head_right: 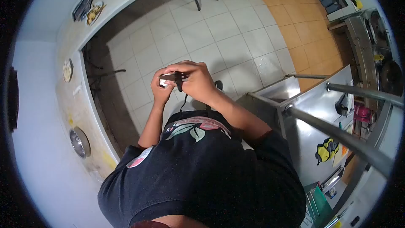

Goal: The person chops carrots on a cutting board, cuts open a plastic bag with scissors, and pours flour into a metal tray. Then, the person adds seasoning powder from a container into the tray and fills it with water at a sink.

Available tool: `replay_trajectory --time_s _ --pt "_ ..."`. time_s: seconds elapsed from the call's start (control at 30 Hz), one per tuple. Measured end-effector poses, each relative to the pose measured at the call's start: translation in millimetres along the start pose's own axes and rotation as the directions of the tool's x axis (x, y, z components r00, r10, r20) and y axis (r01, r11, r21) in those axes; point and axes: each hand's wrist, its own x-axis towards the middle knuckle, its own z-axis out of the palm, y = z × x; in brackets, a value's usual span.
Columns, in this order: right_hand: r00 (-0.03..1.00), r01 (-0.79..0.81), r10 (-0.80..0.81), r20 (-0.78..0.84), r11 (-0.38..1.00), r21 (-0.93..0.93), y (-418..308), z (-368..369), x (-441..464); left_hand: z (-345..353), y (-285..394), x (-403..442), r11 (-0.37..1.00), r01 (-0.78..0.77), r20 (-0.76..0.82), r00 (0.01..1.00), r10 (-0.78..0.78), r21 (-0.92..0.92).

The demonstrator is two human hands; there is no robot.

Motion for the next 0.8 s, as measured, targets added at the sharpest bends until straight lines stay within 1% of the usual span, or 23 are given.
replay_trajectory --time_s 0.03,0.1,0.13,0.23,0.27,0.3,0.37,0.4,0.5,0.53,0.57,0.63,0.67,0.7,0.73,0.77,0.8 --pt "1.000 -0.013 0.013 0.024 1.000 -0.013 -1 -15 15 16 -3 15 0.991 -0.028 -0.072 0.997 0.019 -0.128" --pt "0.999 0.039 -0.039 0.000 0.999 -0.005 0 -39 42 50 -6 43 0.921 -0.109 -0.227 0.974 0.023 -0.374" --pt "0.998 0.068 -0.068 -0.010 0.998 0.000 0 -52 57 59 -6 58 0.919 -0.024 -0.181 0.982 -0.052 -0.393" --pt "0.995 -0.085 0.089 -0.035 0.991 0.104 -5 -88 93 98 -15 98 0.775 0.087 -0.075 0.982 -0.171 -0.626" --pt "0.994 -0.082 0.087 -0.067 0.994 0.074 7 -99 103 110 -18 110 0.719 0.150 -0.007 0.978 -0.210 -0.679" --pt "0.990 -0.098 0.106 -0.090 0.992 0.083 9 -112 114 121 -19 128 0.649 0.213 0.101 0.973 -0.207 -0.730" --pt "0.979 -0.129 0.142 -0.146 0.987 0.092 8 -142 134 143 -19 163 0.613 0.290 0.225 0.957 -0.183 -0.735" --pt "0.971 -0.134 0.143 -0.189 0.989 0.056 12 -158 145 157 -18 181 0.642 0.288 0.216 0.958 -0.190 -0.711" --pt "0.941 -0.131 0.155 -0.300 0.986 0.099 32 -206 179 204 -15 238 0.557 0.378 0.301 0.926 -0.228 -0.740" --pt "0.917 -0.173 0.210 -0.340 0.975 0.136 40 -225 192 218 -8 259 0.528 0.409 0.384 0.909 -0.164 -0.744" --pt "0.884 -0.160 0.209 -0.418 0.976 0.150 46 -243 202 233 -7 275 0.505 0.478 0.439 0.875 -0.203 -0.718" --pt "0.800 -0.133 0.211 -0.561 0.975 0.177 63 -279 215 266 -4 307 0.538 0.568 0.488 0.819 -0.301 -0.622" --pt "0.813 -0.182 0.178 -0.554 0.982 0.047 77 -297 214 283 -3 323 0.548 0.587 0.514 0.803 -0.301 -0.596" --pt "0.786 -0.220 0.209 -0.581 0.974 0.052 76 -320 219 300 -3 335 0.556 0.611 0.540 0.782 -0.312 -0.563" --pt "0.755 -0.267 0.253 -0.605 0.961 0.069 73 -341 221 316 0 347 0.526 0.622 0.591 0.766 -0.253 -0.580" --pt "0.716 -0.320 0.312 -0.624 0.942 0.103 75 -357 217 329 -7 359 0.534 0.656 0.666 0.715 -0.214 -0.533" --pt "0.656 -0.209 0.249 -0.713 0.967 0.146 88 -374 218 343 -5 368 0.575 0.663 0.663 0.703 -0.259 -0.478"
